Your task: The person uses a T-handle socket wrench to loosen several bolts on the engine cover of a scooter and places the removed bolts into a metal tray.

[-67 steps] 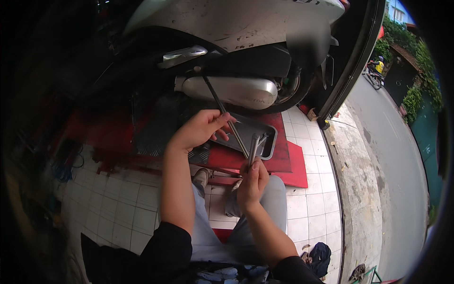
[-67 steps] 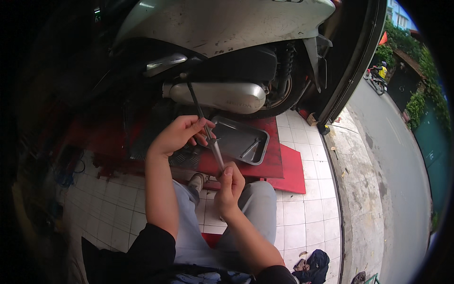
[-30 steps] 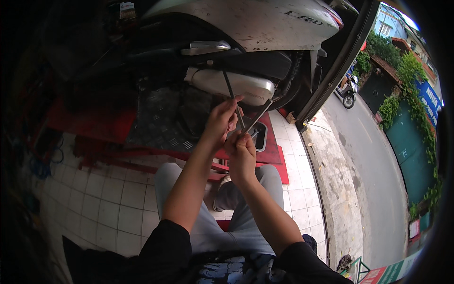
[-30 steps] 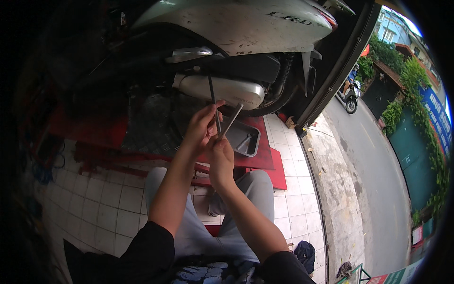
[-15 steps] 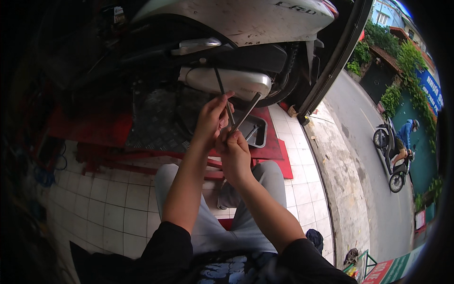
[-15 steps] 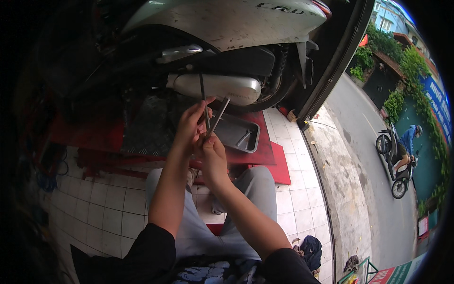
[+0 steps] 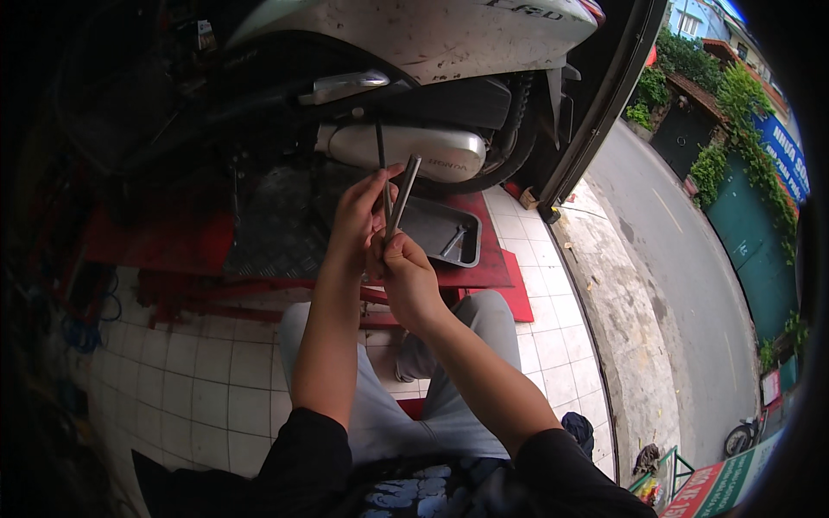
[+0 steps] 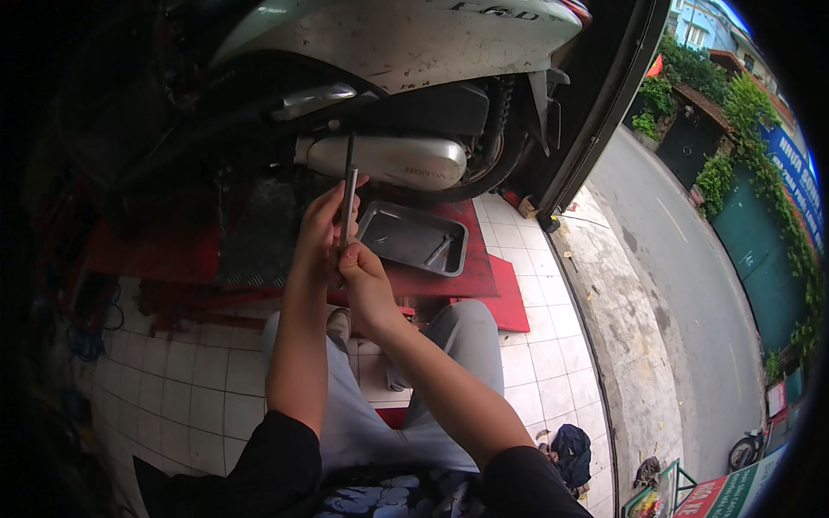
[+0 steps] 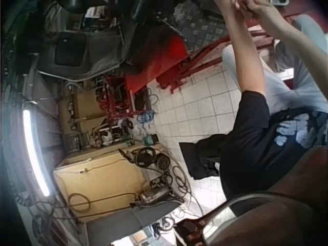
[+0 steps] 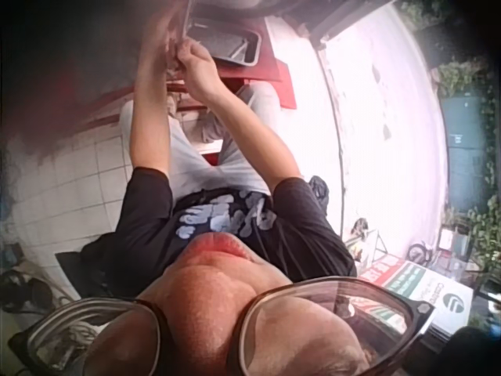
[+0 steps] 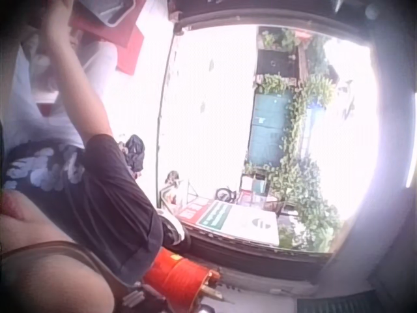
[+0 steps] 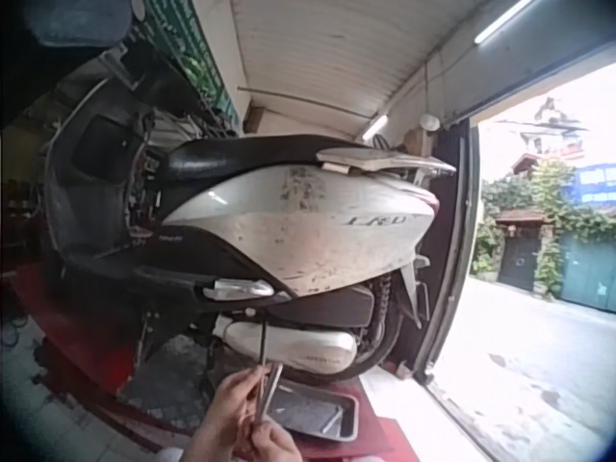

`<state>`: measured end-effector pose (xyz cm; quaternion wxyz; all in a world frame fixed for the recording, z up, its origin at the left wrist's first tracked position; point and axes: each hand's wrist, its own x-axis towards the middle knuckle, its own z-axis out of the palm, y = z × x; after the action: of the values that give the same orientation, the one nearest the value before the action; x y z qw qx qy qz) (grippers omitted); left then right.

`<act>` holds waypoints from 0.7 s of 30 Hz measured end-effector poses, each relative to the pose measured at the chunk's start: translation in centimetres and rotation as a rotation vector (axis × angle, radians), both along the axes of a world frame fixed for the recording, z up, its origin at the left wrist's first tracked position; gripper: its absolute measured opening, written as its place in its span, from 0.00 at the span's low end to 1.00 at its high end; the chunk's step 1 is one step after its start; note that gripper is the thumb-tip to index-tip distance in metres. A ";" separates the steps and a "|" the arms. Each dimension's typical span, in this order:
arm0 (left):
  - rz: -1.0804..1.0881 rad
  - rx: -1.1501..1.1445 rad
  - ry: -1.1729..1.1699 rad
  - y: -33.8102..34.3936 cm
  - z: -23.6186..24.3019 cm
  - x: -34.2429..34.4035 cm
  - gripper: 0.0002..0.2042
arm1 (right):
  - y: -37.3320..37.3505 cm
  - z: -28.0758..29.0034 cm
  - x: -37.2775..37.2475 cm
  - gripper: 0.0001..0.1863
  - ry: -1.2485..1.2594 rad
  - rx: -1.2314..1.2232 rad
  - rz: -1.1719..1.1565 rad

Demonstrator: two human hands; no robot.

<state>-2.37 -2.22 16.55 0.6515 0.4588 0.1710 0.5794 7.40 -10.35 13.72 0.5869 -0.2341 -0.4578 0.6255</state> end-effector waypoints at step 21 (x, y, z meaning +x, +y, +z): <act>-0.159 0.010 -0.247 1.4 -1.8 1.3 0.27 | 1.0 2.7 3.9 0.19 -0.477 0.284 -0.137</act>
<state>-1.08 -0.83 14.75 0.7092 0.3995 0.0494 0.5788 11.30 -9.35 16.40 0.5304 -0.3207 -0.6490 0.4412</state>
